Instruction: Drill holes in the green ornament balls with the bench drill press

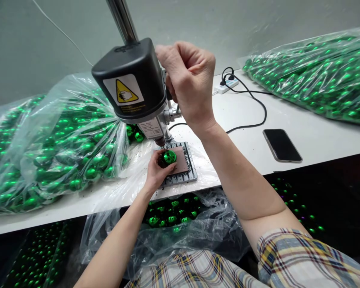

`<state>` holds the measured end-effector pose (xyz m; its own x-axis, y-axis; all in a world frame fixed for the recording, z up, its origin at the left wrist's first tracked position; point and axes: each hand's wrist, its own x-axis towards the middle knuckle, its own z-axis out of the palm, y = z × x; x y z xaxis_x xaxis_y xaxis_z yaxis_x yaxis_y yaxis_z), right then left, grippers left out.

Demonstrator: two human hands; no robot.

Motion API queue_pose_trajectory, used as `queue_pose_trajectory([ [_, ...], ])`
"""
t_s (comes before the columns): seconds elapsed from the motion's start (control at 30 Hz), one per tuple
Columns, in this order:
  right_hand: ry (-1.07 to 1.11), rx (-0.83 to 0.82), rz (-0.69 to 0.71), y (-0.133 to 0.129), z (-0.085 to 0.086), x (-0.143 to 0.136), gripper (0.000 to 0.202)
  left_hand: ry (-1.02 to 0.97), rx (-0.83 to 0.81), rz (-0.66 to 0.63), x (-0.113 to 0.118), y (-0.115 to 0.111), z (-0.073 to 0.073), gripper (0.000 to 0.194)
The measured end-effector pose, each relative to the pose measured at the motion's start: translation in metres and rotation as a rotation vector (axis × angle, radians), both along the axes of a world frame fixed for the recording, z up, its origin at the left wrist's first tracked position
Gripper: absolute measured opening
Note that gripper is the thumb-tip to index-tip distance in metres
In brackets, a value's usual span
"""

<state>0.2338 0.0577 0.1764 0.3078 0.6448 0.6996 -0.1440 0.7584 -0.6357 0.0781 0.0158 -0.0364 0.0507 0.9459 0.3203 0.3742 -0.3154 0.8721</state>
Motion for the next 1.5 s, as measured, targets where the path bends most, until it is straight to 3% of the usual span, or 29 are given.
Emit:
queue_pose_trajectory([
  [0.27,-0.075,0.018,-0.070,-0.010,-0.005,0.001,0.049,-0.088,-0.106,0.029,-0.002,-0.001,-0.003,0.062],
  [0.47,-0.149,0.013,-0.218,-0.020,-0.023,0.003,0.055,-0.106,-0.105,0.040,-0.002,-0.002,-0.005,0.061],
  [0.83,-0.086,0.226,-0.122,-0.033,-0.057,0.004,0.052,-0.002,0.028,0.024,-0.001,-0.004,-0.001,0.054],
  [1.1,-0.140,0.414,-0.197,-0.033,-0.081,0.005,0.049,0.033,0.045,0.022,-0.002,-0.005,-0.003,0.054],
  [1.27,-0.182,0.455,-0.218,-0.031,-0.086,0.009,0.047,0.017,0.054,0.024,-0.001,-0.005,-0.002,0.054],
  [1.4,-0.248,0.571,-0.156,-0.032,-0.092,0.009,0.048,-0.010,0.045,0.019,-0.001,-0.006,0.000,0.054],
  [1.5,-0.211,0.544,-0.122,-0.031,-0.084,0.008,0.048,-0.014,0.027,0.029,0.000,-0.004,0.000,0.053],
])
